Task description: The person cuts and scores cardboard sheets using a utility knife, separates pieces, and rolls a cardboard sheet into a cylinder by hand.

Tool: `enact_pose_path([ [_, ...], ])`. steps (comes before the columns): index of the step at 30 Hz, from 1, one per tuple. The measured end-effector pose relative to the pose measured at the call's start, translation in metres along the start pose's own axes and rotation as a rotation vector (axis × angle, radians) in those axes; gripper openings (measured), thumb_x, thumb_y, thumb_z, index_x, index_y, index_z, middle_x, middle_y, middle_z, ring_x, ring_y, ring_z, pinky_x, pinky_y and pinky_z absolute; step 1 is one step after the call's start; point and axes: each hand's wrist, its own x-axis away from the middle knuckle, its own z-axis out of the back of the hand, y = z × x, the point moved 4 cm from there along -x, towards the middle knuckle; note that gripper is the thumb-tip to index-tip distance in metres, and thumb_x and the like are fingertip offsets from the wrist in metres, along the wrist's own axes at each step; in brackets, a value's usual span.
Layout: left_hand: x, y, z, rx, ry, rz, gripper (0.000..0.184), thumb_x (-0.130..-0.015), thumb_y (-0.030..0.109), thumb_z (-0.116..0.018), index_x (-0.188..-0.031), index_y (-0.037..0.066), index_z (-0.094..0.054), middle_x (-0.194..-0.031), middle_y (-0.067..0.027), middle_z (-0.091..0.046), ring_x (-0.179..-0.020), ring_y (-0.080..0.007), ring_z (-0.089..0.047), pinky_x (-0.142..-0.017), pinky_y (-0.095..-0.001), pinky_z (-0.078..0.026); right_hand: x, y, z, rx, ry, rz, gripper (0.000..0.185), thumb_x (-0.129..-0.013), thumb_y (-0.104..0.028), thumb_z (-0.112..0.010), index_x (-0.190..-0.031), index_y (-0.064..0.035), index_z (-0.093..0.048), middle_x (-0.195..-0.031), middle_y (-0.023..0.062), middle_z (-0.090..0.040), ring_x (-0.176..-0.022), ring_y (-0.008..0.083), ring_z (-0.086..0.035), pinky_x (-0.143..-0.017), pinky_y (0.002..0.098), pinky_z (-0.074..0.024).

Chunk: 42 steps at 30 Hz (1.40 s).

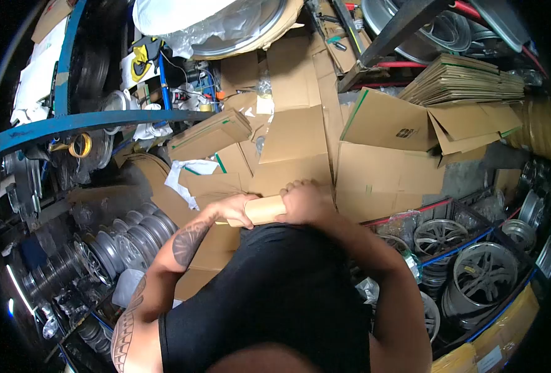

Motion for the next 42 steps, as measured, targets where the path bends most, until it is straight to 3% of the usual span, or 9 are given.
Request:
enact_pose_path([
  [5,-0.025,-0.016,0.007,0.072,-0.294,0.141,0.083,-0.056,0.037,-0.093,-0.127,0.004,-0.066,-0.114,-0.0128,-0.073,-0.105,-0.0273,-0.069,-0.089,-0.0360,-0.054,0.006,-0.011,-0.045,0.101,0.332,-0.150,0.062,-0.088,-0.062,-0.063,-0.091,-0.0007,-0.069,-0.085,0.0178,-0.070,-0.082,0.0326,-0.069,-0.086,0.0439,-0.0499],
  [13,-0.020,0.005,-0.007,-1.117,0.718,-0.003,0.085,-0.062,0.025,-0.090,-0.137,0.012,-0.053,-0.129,-0.0113,-0.064,-0.112,-0.0314,-0.068,-0.101,-0.0479,-0.050,-0.079,0.090,-0.113,-0.423,-0.104,-0.306,0.063,-0.098,-0.058,-0.051,-0.093,0.0000,-0.077,-0.090,0.0271,-0.072,-0.087,0.0412,-0.072,-0.083,0.0481,-0.0547],
  [17,-0.029,0.008,0.017,-0.823,0.407,0.087,0.087,-0.063,0.030,-0.089,-0.138,0.008,-0.052,-0.116,-0.0137,-0.069,-0.110,-0.0315,-0.068,-0.098,-0.0462,-0.052,-0.078,0.077,-0.066,-0.519,-0.209,-0.377,0.056,-0.101,-0.052,-0.051,-0.102,-0.0035,-0.078,-0.091,0.0251,-0.073,-0.088,0.0420,-0.072,-0.084,0.0489,-0.0551],
  [25,-0.044,0.007,0.012,0.081,-0.491,0.209,0.076,-0.058,0.038,-0.093,-0.122,0.006,-0.068,-0.108,-0.0141,-0.075,-0.097,-0.0281,-0.072,-0.083,-0.0368,-0.057,0.005,0.002,-0.053,-0.031,0.395,-0.233,0.036,-0.097,-0.032,-0.056,-0.086,-0.0020,-0.071,-0.083,0.0194,-0.073,-0.077,0.0333,-0.072,-0.080,0.0426,-0.0562],
  [29,-0.043,0.052,0.042,-0.527,-0.144,0.103,0.074,-0.061,0.046,-0.093,-0.124,0.013,-0.070,-0.105,-0.0122,-0.076,-0.097,-0.0334,-0.073,-0.079,-0.0425,-0.058,-0.019,0.039,-0.091,-0.243,0.284,-0.319,0.036,-0.097,-0.027,-0.050,-0.085,-0.0003,-0.070,-0.081,0.0259,-0.071,-0.079,0.0346,-0.073,-0.080,0.0471,-0.0569],
  [33,-0.020,0.071,0.019,-1.012,0.229,0.150,0.103,-0.067,0.041,-0.092,-0.155,0.023,-0.043,-0.155,-0.0164,-0.045,-0.134,-0.0361,-0.055,-0.093,-0.0510,-0.058,-0.047,0.094,-0.111,-0.510,0.055,-0.409,0.043,-0.098,-0.031,-0.045,-0.089,0.0026,-0.071,-0.089,0.0288,-0.070,-0.088,0.0409,-0.071,-0.087,0.0510,-0.0545],
  [37,-0.022,0.003,0.048,-0.290,0.667,-0.229,0.097,-0.084,0.029,-0.083,-0.160,0.011,-0.027,-0.146,-0.0185,-0.052,-0.139,-0.0296,-0.048,-0.104,-0.0411,-0.050,-0.057,0.106,-0.108,-0.624,-0.032,-0.451,0.043,-0.097,-0.033,-0.043,-0.093,-0.0017,-0.073,-0.098,0.0256,-0.070,-0.099,0.0459,-0.066,-0.092,0.0522,-0.0509],
  [39,0.006,-0.056,0.083,0.724,0.896,-0.077,0.067,-0.101,0.037,-0.060,-0.156,0.005,-0.038,-0.151,-0.0147,-0.048,-0.143,-0.0261,-0.042,-0.115,-0.0391,-0.035,-0.053,0.107,-0.116,-0.623,0.028,-0.436,0.043,-0.097,-0.033,-0.042,-0.092,-0.0033,-0.073,-0.099,0.0256,-0.070,-0.101,0.0453,-0.065,-0.093,0.0533,-0.0497],
  [42,0.068,-0.116,0.171,0.801,1.291,-0.102,0.079,-0.104,0.064,-0.041,-0.155,0.005,-0.040,-0.162,-0.0168,-0.038,-0.152,-0.0276,-0.030,-0.124,-0.0422,-0.021,-0.045,0.101,-0.110,-0.617,0.037,-0.431,0.045,-0.097,-0.033,-0.041,-0.089,-0.0013,-0.071,-0.097,0.0264,-0.069,-0.098,0.0457,-0.066,-0.091,0.0544,-0.0499],
])
